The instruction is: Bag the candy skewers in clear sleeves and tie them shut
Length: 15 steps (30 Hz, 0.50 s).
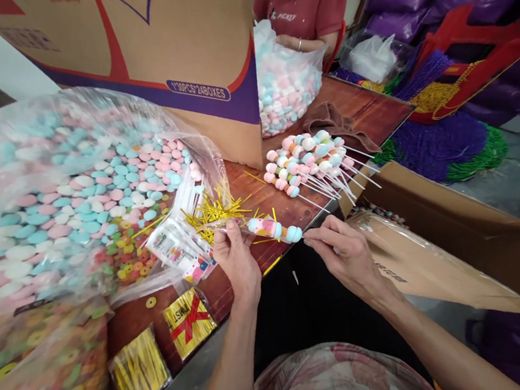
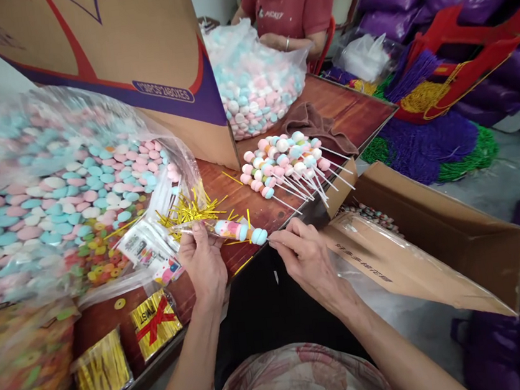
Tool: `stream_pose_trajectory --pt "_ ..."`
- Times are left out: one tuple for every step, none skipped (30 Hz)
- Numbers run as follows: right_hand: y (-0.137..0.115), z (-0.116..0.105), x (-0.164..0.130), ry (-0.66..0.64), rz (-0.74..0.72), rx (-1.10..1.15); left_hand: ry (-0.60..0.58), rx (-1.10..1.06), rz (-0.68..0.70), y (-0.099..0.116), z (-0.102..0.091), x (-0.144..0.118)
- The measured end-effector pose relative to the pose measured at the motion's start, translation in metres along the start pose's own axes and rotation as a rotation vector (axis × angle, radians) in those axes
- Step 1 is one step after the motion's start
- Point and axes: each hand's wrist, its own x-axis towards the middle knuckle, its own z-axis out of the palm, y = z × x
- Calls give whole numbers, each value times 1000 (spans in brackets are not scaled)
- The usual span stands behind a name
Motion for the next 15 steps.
stream_pose_trajectory --pt "0 -1 1 -28 6 1 -2 16 18 -1 0 -1" --pt "0 -1 1 -55 8 10 -3 27 30 -2 0 -1" --pt "0 -2 2 -88 7 28 -6 30 34 -2 0 -1" --pt "0 -3 3 -127 4 54 -8 21 30 -2 -1 -1" --pt "0 -4 3 -161 0 83 -10 0 17 -2 -1 -1" --pt "1 -5 4 -183 1 109 -14 -27 -4 -2 -2 0" --pt "1 -6 4 -191 3 124 -17 -54 -28 -1 -3 1" --pt "2 -6 4 -188 7 128 -21 -78 -53 0 -3 2" --pt "2 -6 4 -177 11 120 -24 -98 -76 1 -3 2" --pt "2 -6 3 -165 10 102 -30 -109 -96 3 -3 2" --pt "2 -6 3 -158 4 75 -41 -111 -117 5 -2 2" --pt "2 -5 2 -157 -6 41 -58 -105 -140 6 -1 1" --pt "1 -4 2 -156 -20 4 -78 -94 -165 8 0 0" --pt "0 -2 1 -155 -37 -37 -99 -80 -189 10 2 -2" --pt "-2 -1 0 -149 -57 -85 -117 -68 -209 11 4 -4"
